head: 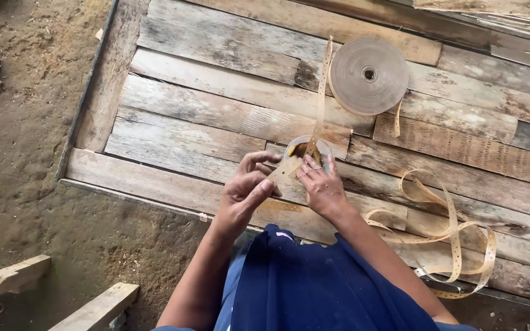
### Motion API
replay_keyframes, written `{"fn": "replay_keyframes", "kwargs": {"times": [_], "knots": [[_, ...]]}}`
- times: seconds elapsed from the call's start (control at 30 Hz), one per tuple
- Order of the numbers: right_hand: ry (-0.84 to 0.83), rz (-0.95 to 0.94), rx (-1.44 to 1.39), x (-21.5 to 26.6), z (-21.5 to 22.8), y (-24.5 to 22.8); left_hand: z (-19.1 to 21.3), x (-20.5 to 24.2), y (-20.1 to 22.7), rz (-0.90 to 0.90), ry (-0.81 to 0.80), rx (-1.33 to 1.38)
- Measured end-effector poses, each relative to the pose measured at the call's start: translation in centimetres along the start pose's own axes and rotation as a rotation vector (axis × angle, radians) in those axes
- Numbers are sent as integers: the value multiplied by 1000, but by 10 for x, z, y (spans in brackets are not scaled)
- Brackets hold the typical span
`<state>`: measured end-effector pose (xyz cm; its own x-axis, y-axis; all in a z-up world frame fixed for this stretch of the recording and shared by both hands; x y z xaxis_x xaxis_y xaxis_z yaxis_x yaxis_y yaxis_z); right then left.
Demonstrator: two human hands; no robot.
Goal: The person unrolls a perforated adhesive tape from a roll, applies it to a wooden surface, and presses it down to secure it. They repeat this process multiple times across different sections of the wooden surface.
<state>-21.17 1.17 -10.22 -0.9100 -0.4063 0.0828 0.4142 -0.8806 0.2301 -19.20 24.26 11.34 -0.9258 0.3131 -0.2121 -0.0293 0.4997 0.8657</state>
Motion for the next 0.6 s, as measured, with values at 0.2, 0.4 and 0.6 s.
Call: {"fn": "replay_keyframes", "kwargs": {"times": [0.2,0.4,0.6], "knots": [[44,-16,-11,3,-5,1,31,21,-122,251,211,-60],[88,-27,-3,1,-12,1,34,15,-177,259,353,-145],[53,-26,-46,-1,7,1,41,-6,-205,591,326,-292]]}}
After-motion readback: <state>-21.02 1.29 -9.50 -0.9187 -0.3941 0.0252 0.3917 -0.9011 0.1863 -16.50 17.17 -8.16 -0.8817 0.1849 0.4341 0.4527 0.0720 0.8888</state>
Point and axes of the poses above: each hand's wrist, its own x-axis away from the middle knuckle, its own z-axis out of the back of the hand, y = z × x, the point moved 3 cm from there along -x, towards the middle knuckle, and after that the axes turned 15 degrees about x, right-handed, at the moved point
